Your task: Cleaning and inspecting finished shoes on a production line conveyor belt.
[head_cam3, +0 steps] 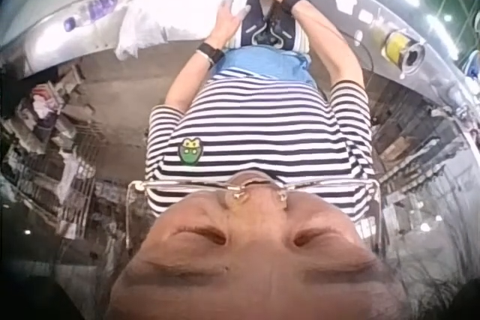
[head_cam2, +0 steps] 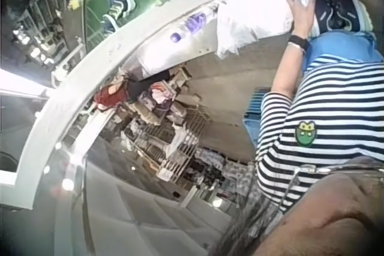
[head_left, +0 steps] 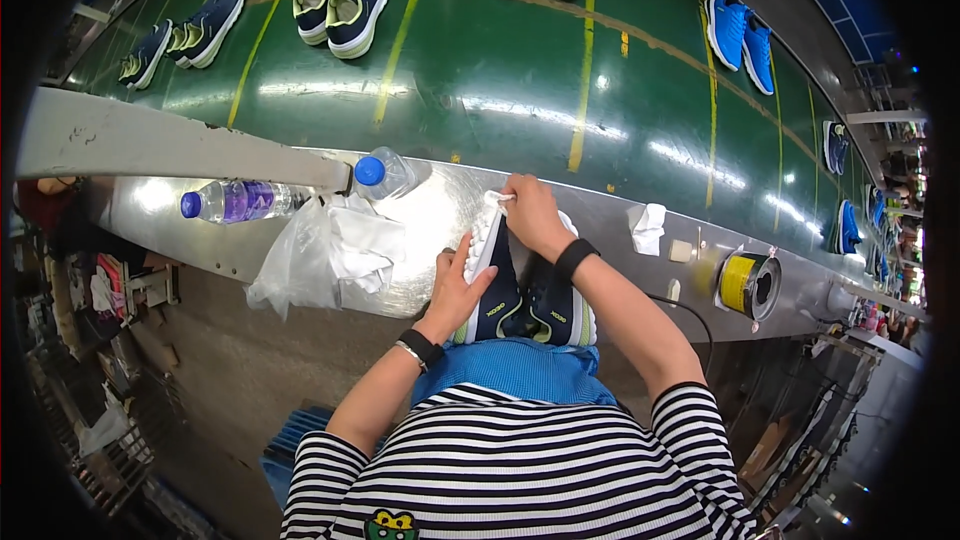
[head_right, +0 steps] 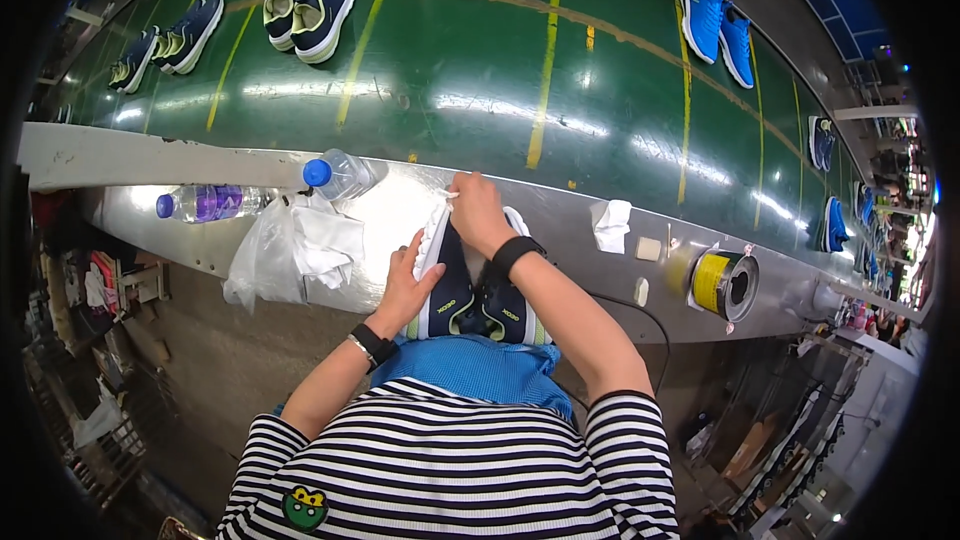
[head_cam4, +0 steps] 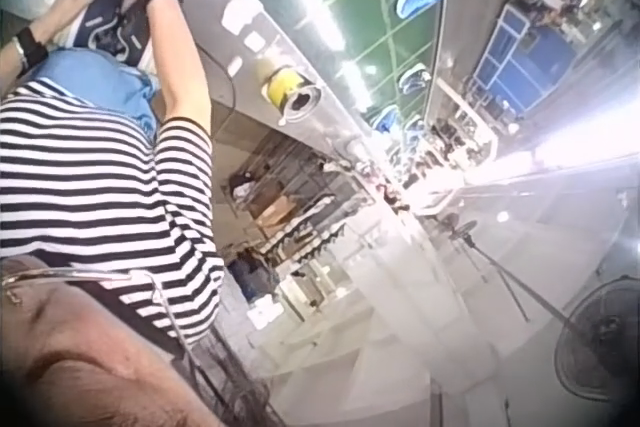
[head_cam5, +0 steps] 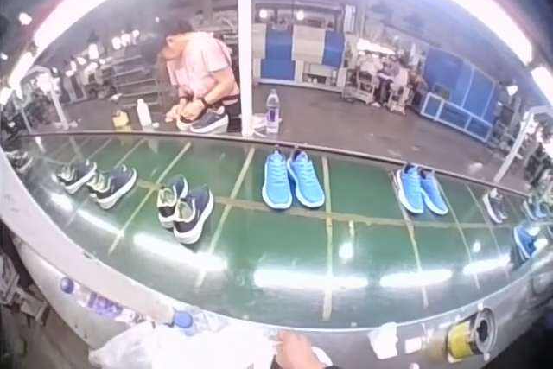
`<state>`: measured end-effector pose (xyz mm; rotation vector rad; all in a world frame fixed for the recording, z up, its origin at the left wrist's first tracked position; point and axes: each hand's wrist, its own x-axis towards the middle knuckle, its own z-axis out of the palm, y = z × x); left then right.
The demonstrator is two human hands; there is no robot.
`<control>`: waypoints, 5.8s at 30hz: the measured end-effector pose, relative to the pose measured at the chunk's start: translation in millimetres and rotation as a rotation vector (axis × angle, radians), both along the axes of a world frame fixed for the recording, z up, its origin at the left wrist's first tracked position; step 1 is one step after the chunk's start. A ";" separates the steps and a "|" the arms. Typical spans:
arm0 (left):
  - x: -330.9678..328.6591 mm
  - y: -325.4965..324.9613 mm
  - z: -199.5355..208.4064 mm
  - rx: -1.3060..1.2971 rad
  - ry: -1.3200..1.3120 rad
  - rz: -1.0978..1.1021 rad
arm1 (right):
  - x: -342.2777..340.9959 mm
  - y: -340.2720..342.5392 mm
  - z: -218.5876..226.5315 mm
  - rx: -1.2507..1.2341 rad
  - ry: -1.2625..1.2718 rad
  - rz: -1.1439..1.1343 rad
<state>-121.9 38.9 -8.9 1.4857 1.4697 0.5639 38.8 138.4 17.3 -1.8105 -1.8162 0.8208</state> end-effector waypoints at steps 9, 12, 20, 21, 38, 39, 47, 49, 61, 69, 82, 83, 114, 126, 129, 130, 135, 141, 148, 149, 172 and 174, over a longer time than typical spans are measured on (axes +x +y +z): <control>-1.4 -0.6 2.1 -0.045 0.002 -0.047 | 5.1 -0.6 -8.1 -0.005 0.012 0.037; -2.0 3.0 3.8 -0.080 -0.001 -0.029 | 7.0 6.7 -6.4 0.039 0.010 -0.005; -2.7 0.2 2.0 -0.030 0.002 0.001 | 12.8 -4.2 15.6 -0.079 0.324 -0.010; -2.0 0.5 2.4 -0.030 -0.001 0.000 | 7.8 -6.4 11.9 -0.087 0.309 -0.003; -1.1 0.6 -2.8 -0.025 -0.033 0.006 | -9.4 -13.0 8.6 0.044 0.078 -0.009; -1.2 1.4 -3.8 -0.026 -0.032 0.008 | -10.7 -21.4 10.1 0.076 0.102 0.023; -4.0 3.8 -6.9 -0.095 -0.043 0.008 | -21.3 -65.2 25.8 0.144 0.224 0.117; -6.4 3.1 -9.2 -0.122 -0.024 -0.013 | -20.4 -81.1 31.2 -0.051 0.332 0.161; -36.0 -29.4 -9.8 -0.176 -0.225 -0.015 | -21.2 -63.8 21.2 0.142 0.350 -0.115; -34.9 -26.1 -22.3 -0.333 -0.475 0.104 | -30.6 -97.2 15.1 0.311 0.200 0.160; -23.7 -24.3 21.5 0.017 -0.142 0.039 | 9.3 -162.0 62.7 -0.118 0.538 0.056; -15.1 -22.0 46.3 0.311 0.054 0.028 | 24.1 -157.7 73.5 -0.116 0.539 -0.052; 134.4 -36.1 42.6 0.399 0.333 -0.576 | 147.7 -127.4 15.7 0.099 0.225 -0.223; 125.9 -31.7 42.9 0.383 0.275 -0.579 | 148.8 -54.3 15.1 0.037 0.214 -0.010; 128.9 -34.0 44.2 0.385 0.286 -0.562 | 149.3 -32.9 8.0 -0.047 0.152 0.047; 128.5 -33.9 44.8 0.391 0.279 -0.556 | 148.8 -25.4 11.1 -0.055 0.159 0.075; 127.4 -36.0 46.4 0.371 0.290 -0.549 | 140.7 -7.1 -4.3 -0.092 0.195 0.104; 126.3 -35.1 49.0 0.357 0.285 -0.532 | 150.4 -34.5 3.2 -0.054 0.238 0.100; 124.0 -34.3 48.7 0.357 0.318 -0.545 | 155.1 -79.7 11.4 0.245 0.167 0.161; 124.1 -34.3 49.0 0.358 0.321 -0.551 | 156.1 -86.3 11.9 0.247 0.170 0.155; 152.0 -31.7 66.1 0.350 0.433 -0.675 | 467.7 -232.0 47.0 0.171 -0.357 -0.667; 155.3 -32.0 67.6 0.350 0.460 -0.678 | 472.7 -219.5 34.6 0.020 -0.419 -0.600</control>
